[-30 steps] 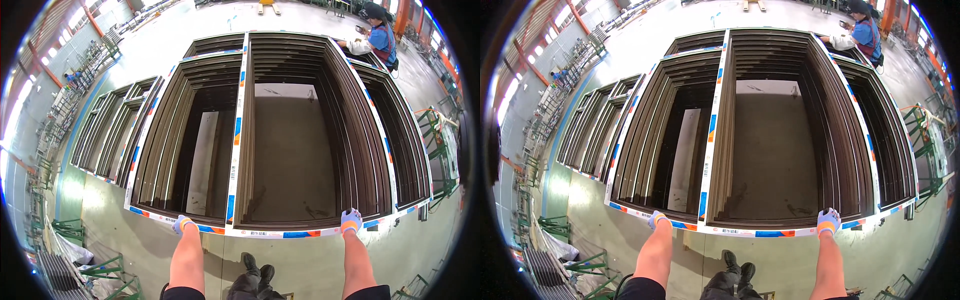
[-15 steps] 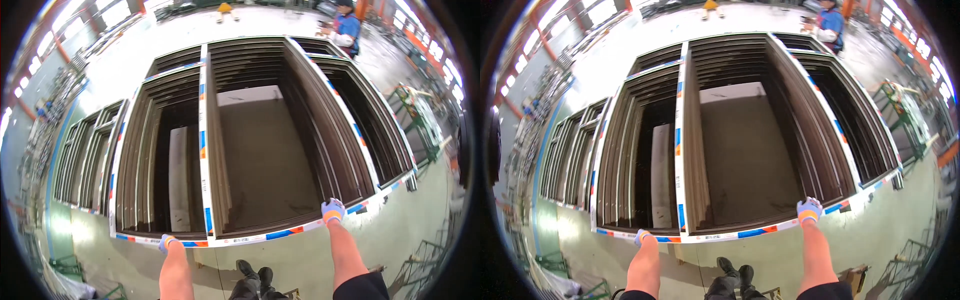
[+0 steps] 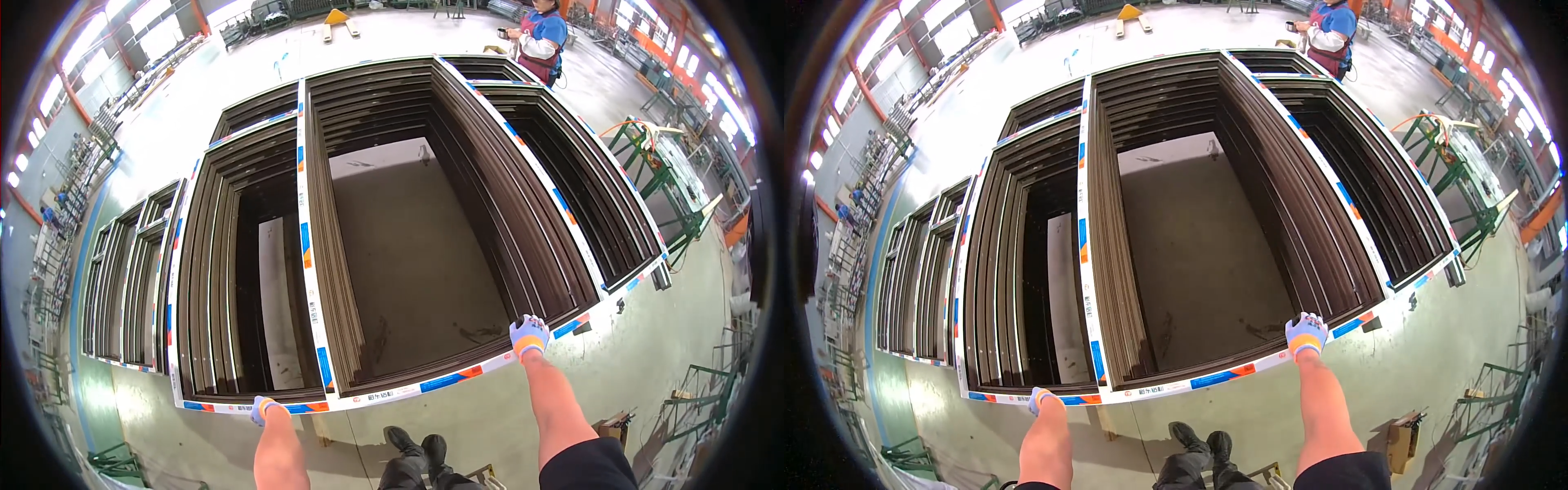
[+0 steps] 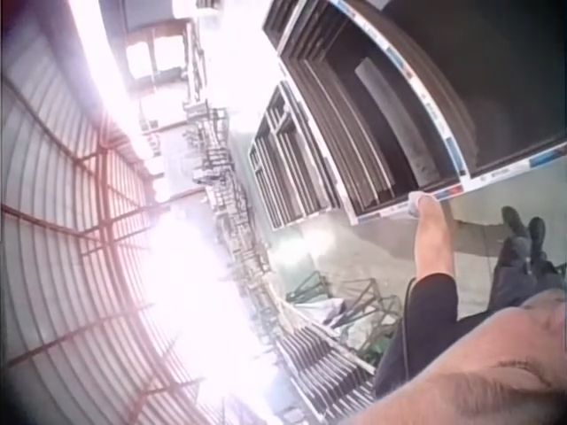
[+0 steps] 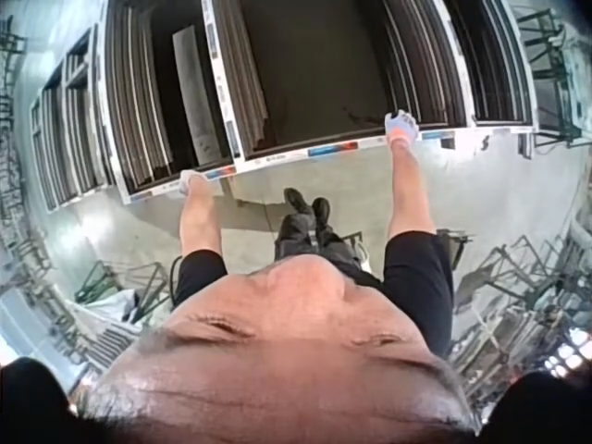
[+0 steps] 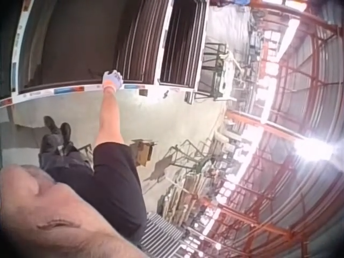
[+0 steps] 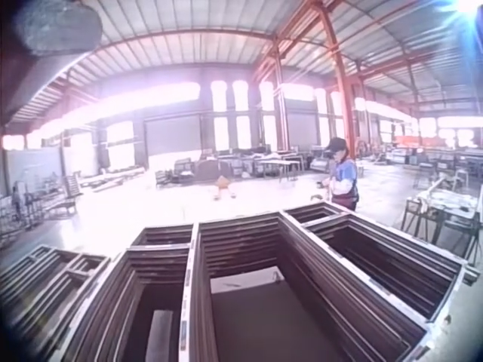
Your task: Applying sealant to the joints of stacked metal frames using a pneumatic dispensing gun.
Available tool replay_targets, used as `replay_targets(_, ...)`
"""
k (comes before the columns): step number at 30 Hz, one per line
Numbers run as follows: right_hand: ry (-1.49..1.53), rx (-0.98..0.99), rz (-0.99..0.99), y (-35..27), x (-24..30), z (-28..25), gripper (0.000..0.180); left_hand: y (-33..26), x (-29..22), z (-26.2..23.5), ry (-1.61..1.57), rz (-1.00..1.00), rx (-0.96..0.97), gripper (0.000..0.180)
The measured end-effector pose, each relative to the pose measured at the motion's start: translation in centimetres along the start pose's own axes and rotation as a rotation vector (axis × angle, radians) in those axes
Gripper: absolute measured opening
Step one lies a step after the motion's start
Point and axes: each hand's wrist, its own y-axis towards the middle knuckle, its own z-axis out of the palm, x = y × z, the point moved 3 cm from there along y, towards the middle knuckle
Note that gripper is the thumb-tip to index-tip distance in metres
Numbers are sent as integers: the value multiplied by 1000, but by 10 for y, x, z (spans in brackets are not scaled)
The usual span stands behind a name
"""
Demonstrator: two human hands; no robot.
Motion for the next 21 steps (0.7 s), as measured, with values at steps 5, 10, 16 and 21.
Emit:
replay_targets(5, 40, 9, -26, -1, 17, 0, 31, 62, 15, 14, -261, -138, -139, 34)
replay_targets(10, 35, 21, -28, 1, 16, 4, 33, 43, 26, 3, -566, -253, -169, 35)
replay_targets(16, -6, -52, -8, 2, 2, 6, 27, -26, 17, -24, -816, -271, -108, 38)
replay_targets(21, -9, -57, -7, 1, 1, 5, 26, -33, 18, -25, -853, -326, -128, 38)
